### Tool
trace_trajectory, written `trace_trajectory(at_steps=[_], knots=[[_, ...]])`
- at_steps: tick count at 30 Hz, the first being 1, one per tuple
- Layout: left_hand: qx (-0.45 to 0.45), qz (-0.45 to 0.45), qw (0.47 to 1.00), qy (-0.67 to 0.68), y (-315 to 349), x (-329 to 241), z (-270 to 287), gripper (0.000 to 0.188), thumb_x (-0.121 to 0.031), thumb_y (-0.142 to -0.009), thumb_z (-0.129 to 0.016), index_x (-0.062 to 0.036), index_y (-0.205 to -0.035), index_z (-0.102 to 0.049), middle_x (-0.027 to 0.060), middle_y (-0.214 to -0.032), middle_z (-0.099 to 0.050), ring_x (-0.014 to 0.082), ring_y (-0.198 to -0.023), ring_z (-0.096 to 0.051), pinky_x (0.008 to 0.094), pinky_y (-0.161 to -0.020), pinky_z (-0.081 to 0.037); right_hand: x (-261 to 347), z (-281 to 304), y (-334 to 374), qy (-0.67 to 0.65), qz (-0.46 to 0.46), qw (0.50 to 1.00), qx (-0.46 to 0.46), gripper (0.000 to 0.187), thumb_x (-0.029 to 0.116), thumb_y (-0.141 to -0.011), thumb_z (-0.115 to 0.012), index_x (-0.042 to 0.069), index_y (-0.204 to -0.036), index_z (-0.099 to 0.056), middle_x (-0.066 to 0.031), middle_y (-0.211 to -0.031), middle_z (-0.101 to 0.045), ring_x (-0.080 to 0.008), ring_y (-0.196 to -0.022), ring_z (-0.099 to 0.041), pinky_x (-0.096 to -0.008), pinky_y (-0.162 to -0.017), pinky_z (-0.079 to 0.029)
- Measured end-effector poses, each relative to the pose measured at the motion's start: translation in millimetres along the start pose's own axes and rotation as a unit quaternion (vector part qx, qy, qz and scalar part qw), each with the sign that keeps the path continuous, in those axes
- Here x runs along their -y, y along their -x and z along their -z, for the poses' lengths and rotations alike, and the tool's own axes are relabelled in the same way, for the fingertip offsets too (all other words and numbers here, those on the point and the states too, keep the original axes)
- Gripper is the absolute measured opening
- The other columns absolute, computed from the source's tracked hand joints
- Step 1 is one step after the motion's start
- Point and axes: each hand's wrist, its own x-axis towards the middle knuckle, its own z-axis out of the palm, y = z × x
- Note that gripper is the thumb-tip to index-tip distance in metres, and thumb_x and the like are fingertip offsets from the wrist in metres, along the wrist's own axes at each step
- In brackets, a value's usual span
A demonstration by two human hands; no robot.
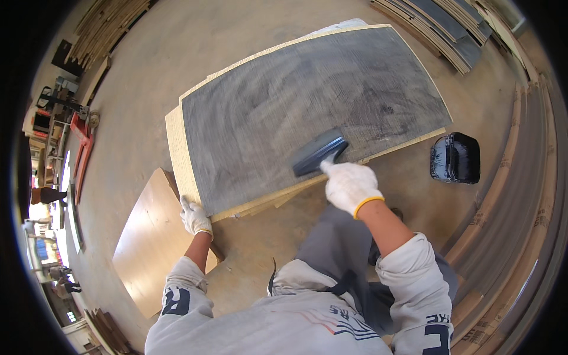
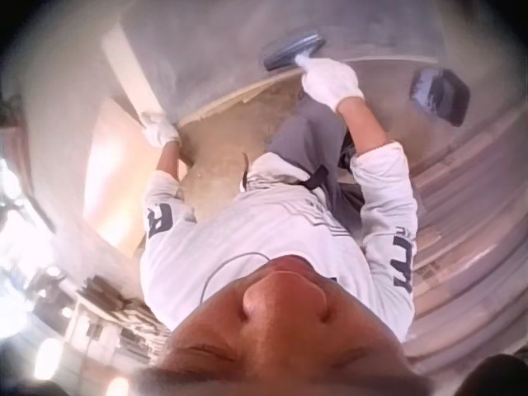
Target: The person kneels on the floor and uses a brush to apply a dark liquid to the surface of light-colored wooden boards. They repeatedly dip the brush into a small container and spread the substance evenly across the board, then set the finished board aside.
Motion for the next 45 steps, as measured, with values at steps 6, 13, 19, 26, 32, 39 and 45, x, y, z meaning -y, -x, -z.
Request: trace_trajectory(at_steps=[6, 13, 19, 26, 32, 39, 45], knots=[[-0.013, -0.001, 1.0, -0.019, 0.1, 7.9, 6.0, 0.054, -0.037, -0.101, -0.039, -0.0299, -0.154, -0.044, 0.0189, -0.133, -0.059, 0.0377, -0.118, -0.059, 0.0508, -0.1, -0.047, -58.1, 32.5, 17.0, -0.003, -0.069, 0.997, 0.014, 0.042, 0.025, -0.091, -0.056, 0.025, -0.131, -0.067, -0.0148, -0.118, -0.072, -0.0348, -0.11, -0.067, -0.0455, -0.093, -0.053], [0.003, -0.003, 1.0, -0.016, 1.4, -1.9, 2.9, 0.053, -0.039, -0.103, -0.038, -0.0312, -0.155, -0.043, 0.0194, -0.139, -0.056, 0.0385, -0.122, -0.058, 0.0504, -0.102, -0.045, -107.2, 6.6, -10.1, -0.053, -0.15, 0.98, -0.121, 0.044, 0.019, -0.09, -0.051, 0.017, -0.131, -0.064, -0.0193, -0.116, -0.071, -0.0385, -0.111, -0.066, -0.0484, -0.095, -0.051], [0.012, 0.005, 1.0, -0.009, -1.8, 7.9, 3.4, 0.052, -0.04, -0.104, -0.035, -0.0325, -0.155, -0.042, 0.017, -0.14, -0.056, 0.0378, -0.122, -0.058, 0.0491, -0.104, -0.045, -32.3, 2.0, 21.2, -0.03, -0.022, 0.999, 0.019, 0.042, 0.023, -0.094, -0.051, 0.024, -0.134, -0.061, -0.0147, -0.105, -0.073, -0.0345, -0.1, -0.07, -0.0476, -0.086, -0.054], [0.016, -0.008, 1.0, -0.007, 6.5, -8.2, -2.4, 0.051, -0.039, -0.105, -0.035, -0.0337, -0.156, -0.041, 0.0162, -0.138, -0.058, 0.0376, -0.122, -0.059, 0.0479, -0.103, -0.046, -216.8, 21.2, 20.9, -0.069, -0.19, 0.974, -0.105, 0.04, 0.025, -0.092, -0.052, 0.02, -0.13, -0.065, -0.0187, -0.119, -0.07, -0.0385, -0.109, -0.066, -0.0477, -0.091, -0.053], [0.011, 0.015, 1.0, -0.006, -0.2, 2.9, 4.7, 0.051, -0.039, -0.105, -0.034, -0.0332, -0.155, -0.042, 0.016, -0.137, -0.058, 0.0371, -0.122, -0.059, 0.0477, -0.102, -0.047, -161.8, 57.6, 42.6, 0.028, -0.179, 0.983, 0.028, 0.041, 0.022, -0.091, -0.051, 0.021, -0.128, -0.068, -0.0156, -0.116, -0.072, -0.0346, -0.11, -0.068, -0.0473, -0.09, -0.053], [0.026, 0.027, 0.999, -0.005, 2.3, -5.1, 10.7, 0.052, -0.041, -0.105, -0.033, -0.0329, -0.156, -0.042, 0.0167, -0.138, -0.058, 0.0364, -0.122, -0.059, 0.0481, -0.103, -0.046, -168.1, 58.4, 38.7, 0.04, -0.148, 0.988, 0.016, 0.04, 0.021, -0.09, -0.051, 0.019, -0.126, -0.07, -0.0145, -0.122, -0.071, -0.0343, -0.111, -0.067, -0.0461, -0.093, -0.053], [0.023, 0.016, 1.0, -0.004, -1.6, -1.6, 4.0, 0.053, -0.041, -0.104, -0.031, -0.0329, -0.156, -0.042, 0.0176, -0.138, -0.058, 0.0376, -0.122, -0.059, 0.0491, -0.103, -0.046, -182.5, 66.9, 26.5, 0.025, -0.166, 0.986, 0.023, 0.038, 0.023, -0.089, -0.053, 0.017, -0.122, -0.07, -0.0155, -0.113, -0.072, -0.0359, -0.103, -0.068, -0.046, -0.086, -0.053]])
